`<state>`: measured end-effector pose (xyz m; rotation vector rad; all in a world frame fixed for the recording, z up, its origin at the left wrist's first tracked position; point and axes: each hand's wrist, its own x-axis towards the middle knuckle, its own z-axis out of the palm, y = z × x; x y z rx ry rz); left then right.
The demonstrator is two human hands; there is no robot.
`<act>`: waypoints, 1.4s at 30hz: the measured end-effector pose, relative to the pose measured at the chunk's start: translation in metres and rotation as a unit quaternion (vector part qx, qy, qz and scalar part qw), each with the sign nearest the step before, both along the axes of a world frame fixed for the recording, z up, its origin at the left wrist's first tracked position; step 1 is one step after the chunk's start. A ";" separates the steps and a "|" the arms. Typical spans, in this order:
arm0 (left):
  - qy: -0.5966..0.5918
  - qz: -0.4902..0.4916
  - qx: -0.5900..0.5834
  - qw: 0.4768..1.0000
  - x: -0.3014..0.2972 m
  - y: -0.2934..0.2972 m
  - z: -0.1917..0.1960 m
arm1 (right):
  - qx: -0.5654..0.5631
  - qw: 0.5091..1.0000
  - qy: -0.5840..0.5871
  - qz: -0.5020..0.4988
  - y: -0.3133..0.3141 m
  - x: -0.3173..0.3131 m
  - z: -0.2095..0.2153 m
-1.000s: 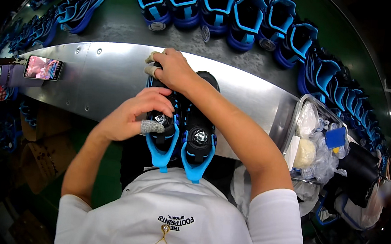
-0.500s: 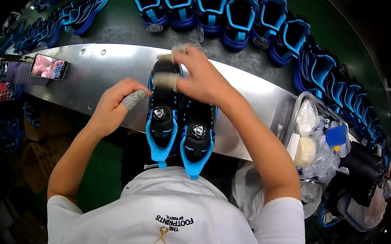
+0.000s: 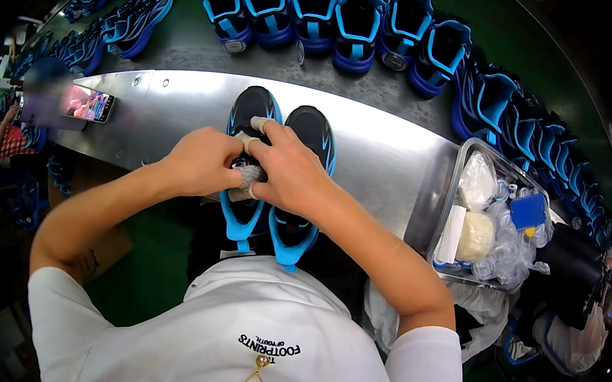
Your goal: The person cleans the interior and exterior surfaces of black and blue sneakers. The person uses a small cloth to wipe the inside of the heel, the tongue area, and the outer soles of several shoes taken from a conveyor belt.
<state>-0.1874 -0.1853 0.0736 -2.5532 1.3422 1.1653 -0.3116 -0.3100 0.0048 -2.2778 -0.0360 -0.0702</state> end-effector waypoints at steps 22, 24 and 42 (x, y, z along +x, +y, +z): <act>-0.009 -0.015 -0.302 0.953 -0.108 0.059 -0.040 | -0.058 0.993 0.090 0.044 -0.020 0.035 0.048; -0.022 -0.129 -0.204 0.970 -0.107 0.042 -0.057 | -0.112 0.994 -0.011 -0.003 -0.021 0.070 0.071; -0.327 0.062 -0.454 0.826 0.208 0.066 -0.019 | -0.253 0.957 0.100 -0.102 -0.095 0.205 0.007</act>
